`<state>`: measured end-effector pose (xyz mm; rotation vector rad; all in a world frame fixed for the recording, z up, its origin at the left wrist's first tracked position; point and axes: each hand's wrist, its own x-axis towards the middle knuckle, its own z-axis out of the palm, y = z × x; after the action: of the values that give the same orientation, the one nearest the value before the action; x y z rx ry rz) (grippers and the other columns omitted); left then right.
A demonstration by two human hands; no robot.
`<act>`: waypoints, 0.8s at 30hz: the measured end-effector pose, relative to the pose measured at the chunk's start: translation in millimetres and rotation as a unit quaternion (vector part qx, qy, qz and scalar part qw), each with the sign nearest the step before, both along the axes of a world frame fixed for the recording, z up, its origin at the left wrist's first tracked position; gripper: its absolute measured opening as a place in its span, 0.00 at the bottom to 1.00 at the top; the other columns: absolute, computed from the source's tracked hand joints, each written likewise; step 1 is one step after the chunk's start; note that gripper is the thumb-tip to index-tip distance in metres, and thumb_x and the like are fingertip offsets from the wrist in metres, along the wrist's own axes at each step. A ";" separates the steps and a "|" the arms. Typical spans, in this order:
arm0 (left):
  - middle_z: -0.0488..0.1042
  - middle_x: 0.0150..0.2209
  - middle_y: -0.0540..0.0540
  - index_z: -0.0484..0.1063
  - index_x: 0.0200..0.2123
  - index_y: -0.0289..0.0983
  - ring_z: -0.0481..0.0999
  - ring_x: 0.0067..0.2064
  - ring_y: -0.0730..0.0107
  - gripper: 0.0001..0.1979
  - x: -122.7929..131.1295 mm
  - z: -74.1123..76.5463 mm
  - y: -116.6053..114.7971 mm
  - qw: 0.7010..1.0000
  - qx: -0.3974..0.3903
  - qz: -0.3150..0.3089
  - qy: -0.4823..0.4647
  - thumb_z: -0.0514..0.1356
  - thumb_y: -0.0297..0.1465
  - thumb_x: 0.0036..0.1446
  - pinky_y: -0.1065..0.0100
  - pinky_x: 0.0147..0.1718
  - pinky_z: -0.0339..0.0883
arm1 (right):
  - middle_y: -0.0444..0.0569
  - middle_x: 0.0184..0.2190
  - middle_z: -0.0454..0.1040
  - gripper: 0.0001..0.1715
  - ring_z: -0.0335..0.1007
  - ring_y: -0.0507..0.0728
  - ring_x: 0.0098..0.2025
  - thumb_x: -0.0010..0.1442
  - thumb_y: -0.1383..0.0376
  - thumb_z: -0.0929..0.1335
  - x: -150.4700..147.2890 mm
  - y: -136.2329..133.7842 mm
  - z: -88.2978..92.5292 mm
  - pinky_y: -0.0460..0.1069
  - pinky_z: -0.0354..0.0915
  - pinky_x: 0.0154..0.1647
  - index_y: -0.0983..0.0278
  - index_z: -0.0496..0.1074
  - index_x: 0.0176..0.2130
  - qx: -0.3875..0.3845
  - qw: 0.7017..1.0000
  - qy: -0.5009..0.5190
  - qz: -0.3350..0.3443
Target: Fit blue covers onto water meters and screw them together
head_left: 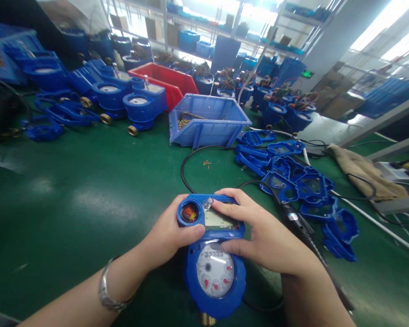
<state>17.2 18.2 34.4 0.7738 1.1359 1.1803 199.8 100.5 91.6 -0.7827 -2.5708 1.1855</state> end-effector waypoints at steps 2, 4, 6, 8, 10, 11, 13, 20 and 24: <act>0.73 0.43 0.39 0.61 0.46 0.34 0.72 0.46 0.53 0.34 0.7 2.2 0.7 1.000 -0.005 0.006 0.005 0.68 0.42 0.38 0.57 0.46 0.64 | 0.53 0.54 0.64 0.26 0.62 0.60 0.56 0.56 0.56 0.69 -1.7 0.3 -7.5 0.55 0.58 0.58 0.60 0.69 0.53 -0.021 0.998 0.056 -0.015; 0.73 0.42 0.39 0.61 0.45 0.34 0.72 0.45 0.53 0.34 1.3 3.8 1.3 1.000 -0.012 0.009 0.008 0.68 0.41 0.37 0.57 0.45 0.64 | 0.53 0.51 0.69 0.25 0.64 0.58 0.54 0.61 0.53 0.64 -6.1 -1.0 -15.7 0.54 0.60 0.56 0.61 0.69 0.54 -0.063 0.986 0.119 -0.099; 0.73 0.42 0.39 0.60 0.45 0.34 0.72 0.45 0.52 0.33 2.0 4.9 1.4 1.000 -0.017 0.006 0.009 0.68 0.41 0.36 0.56 0.45 0.64 | 0.53 0.50 0.71 0.27 0.66 0.58 0.53 0.62 0.51 0.62 -12.7 -2.6 -21.8 0.53 0.62 0.54 0.62 0.66 0.55 -0.138 0.952 0.153 -0.226; 0.73 0.42 0.38 0.60 0.45 0.34 0.73 0.45 0.52 0.34 2.3 5.6 1.3 1.000 -0.019 0.003 0.007 0.68 0.41 0.36 0.56 0.46 0.64 | 0.54 0.50 0.72 0.29 0.68 0.58 0.51 0.61 0.49 0.62 -20.0 -3.2 -23.8 0.53 0.64 0.52 0.63 0.67 0.54 -0.249 0.904 0.145 -0.316; 0.73 0.42 0.38 0.60 0.45 0.34 0.73 0.45 0.52 0.34 2.2 6.0 1.0 1.000 -0.021 0.003 0.006 0.68 0.40 0.36 0.56 0.45 0.64 | 0.55 0.46 0.74 0.29 0.72 0.59 0.46 0.61 0.49 0.62 -26.4 -2.4 -21.8 0.52 0.67 0.48 0.66 0.69 0.51 -0.365 0.855 0.111 -0.351; 0.73 0.42 0.38 0.60 0.45 0.34 0.73 0.45 0.52 0.34 2.0 6.1 0.8 1.000 -0.023 0.003 0.005 0.68 0.40 0.37 0.56 0.45 0.65 | 0.55 0.43 0.76 0.28 0.74 0.58 0.42 0.62 0.49 0.62 -28.9 -1.8 -20.0 0.52 0.68 0.46 0.67 0.70 0.49 -0.413 0.832 0.096 -0.357; 0.74 0.42 0.38 0.60 0.46 0.34 0.74 0.45 0.52 0.34 1.6 6.2 0.4 1.000 -0.024 0.001 0.002 0.68 0.40 0.37 0.57 0.45 0.65 | 0.54 0.35 0.78 0.27 0.75 0.56 0.34 0.63 0.49 0.61 -32.6 -1.0 -16.4 0.50 0.69 0.41 0.69 0.73 0.44 -0.480 0.794 0.086 -0.364; 0.74 0.41 0.40 0.61 0.45 0.36 0.74 0.44 0.51 0.33 1.0 8.6 -0.5 0.999 -0.031 -0.003 -0.007 0.69 0.40 0.37 0.56 0.44 0.66 | 0.51 0.24 0.77 0.20 0.72 0.53 0.23 0.62 0.56 0.64 -37.6 -4.6 -19.5 0.45 0.68 0.25 0.69 0.73 0.30 -0.517 0.749 0.126 -0.396; 0.75 0.40 0.41 0.61 0.45 0.36 0.74 0.43 0.51 0.32 -0.6 7.1 -0.3 1.000 -0.027 -0.001 -0.002 0.69 0.40 0.37 0.56 0.43 0.66 | 0.50 0.22 0.77 0.21 0.73 0.54 0.23 0.61 0.55 0.65 -37.2 -6.2 -25.2 0.45 0.68 0.24 0.68 0.71 0.25 -0.510 0.744 0.155 -0.403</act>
<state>16.6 17.9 41.5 0.7306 1.1587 1.1450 162.6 94.3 66.4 -1.4728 -0.8780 2.0363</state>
